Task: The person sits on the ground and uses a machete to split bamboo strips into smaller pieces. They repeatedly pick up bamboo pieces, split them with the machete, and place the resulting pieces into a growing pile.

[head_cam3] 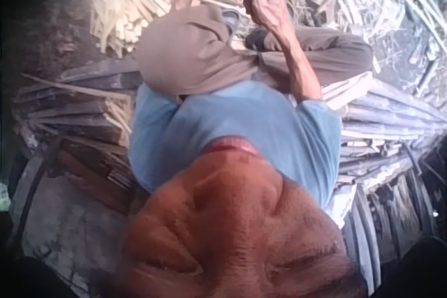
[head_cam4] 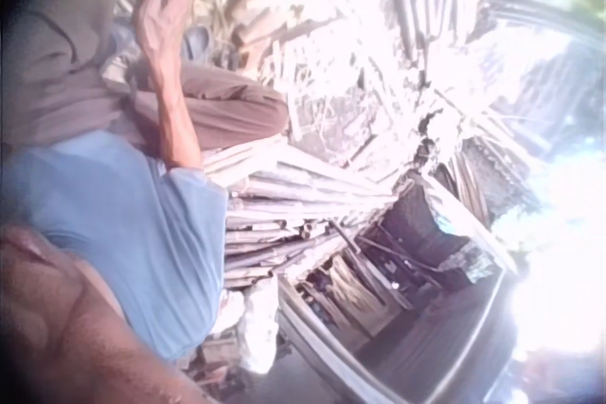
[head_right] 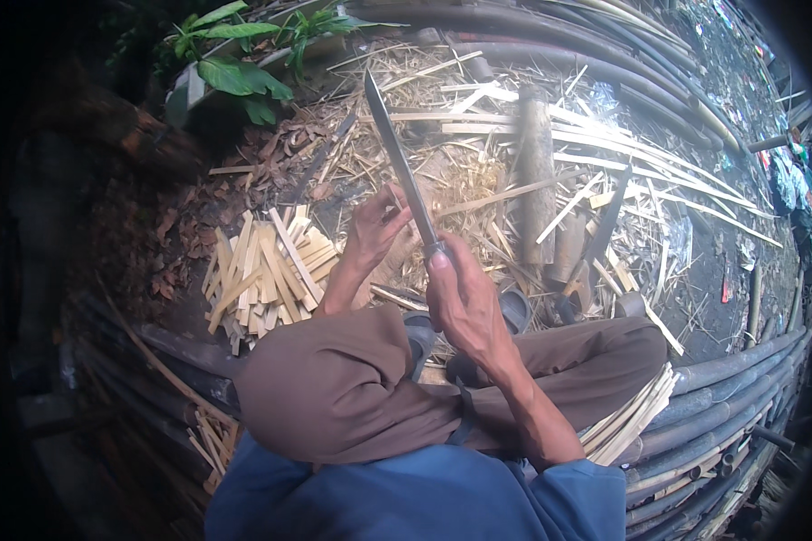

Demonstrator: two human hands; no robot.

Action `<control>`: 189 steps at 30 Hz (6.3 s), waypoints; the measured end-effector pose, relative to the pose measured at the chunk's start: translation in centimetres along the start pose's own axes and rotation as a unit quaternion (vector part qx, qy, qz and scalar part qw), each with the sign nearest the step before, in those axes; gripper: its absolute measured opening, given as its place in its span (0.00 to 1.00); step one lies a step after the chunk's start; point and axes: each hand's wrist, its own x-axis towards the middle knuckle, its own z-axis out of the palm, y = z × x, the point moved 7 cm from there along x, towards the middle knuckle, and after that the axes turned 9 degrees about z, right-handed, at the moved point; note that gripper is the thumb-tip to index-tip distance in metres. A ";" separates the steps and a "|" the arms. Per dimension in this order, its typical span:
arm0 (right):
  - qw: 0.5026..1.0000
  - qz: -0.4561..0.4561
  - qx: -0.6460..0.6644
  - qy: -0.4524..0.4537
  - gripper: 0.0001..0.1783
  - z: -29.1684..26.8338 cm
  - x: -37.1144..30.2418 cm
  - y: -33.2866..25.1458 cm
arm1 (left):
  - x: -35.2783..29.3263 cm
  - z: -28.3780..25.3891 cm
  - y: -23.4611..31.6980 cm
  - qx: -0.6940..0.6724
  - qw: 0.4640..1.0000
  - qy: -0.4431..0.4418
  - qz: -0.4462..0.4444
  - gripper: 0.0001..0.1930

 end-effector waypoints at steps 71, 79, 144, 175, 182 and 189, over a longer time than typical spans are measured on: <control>0.997 -0.066 -0.041 0.027 0.18 0.3 1.1 -1.1 | 0.3 -0.7 0.4 0.155 0.987 -0.006 0.047 0.12; 0.998 -0.027 -0.039 0.047 0.21 -0.3 3.9 2.6 | -4.4 -1.1 -5.4 0.210 0.970 -0.088 -0.087 0.31; 0.997 0.075 0.021 -0.020 0.13 -3.9 13.5 14.1 | 13.4 8.8 3.4 0.236 0.914 -0.211 0.253 0.09; 0.997 0.012 0.072 -0.012 0.21 -1.9 19.0 13.6 | 14.5 7.2 -0.1 0.152 0.961 -0.216 0.084 0.08; 0.981 0.171 0.037 -0.080 0.11 3.8 15.0 19.9 | 15.6 7.9 -2.1 0.103 0.966 -0.232 0.040 0.09; 0.982 0.169 0.018 -0.089 0.13 3.3 15.2 19.9 | 15.7 6.6 -2.6 0.033 0.973 -0.229 -0.002 0.09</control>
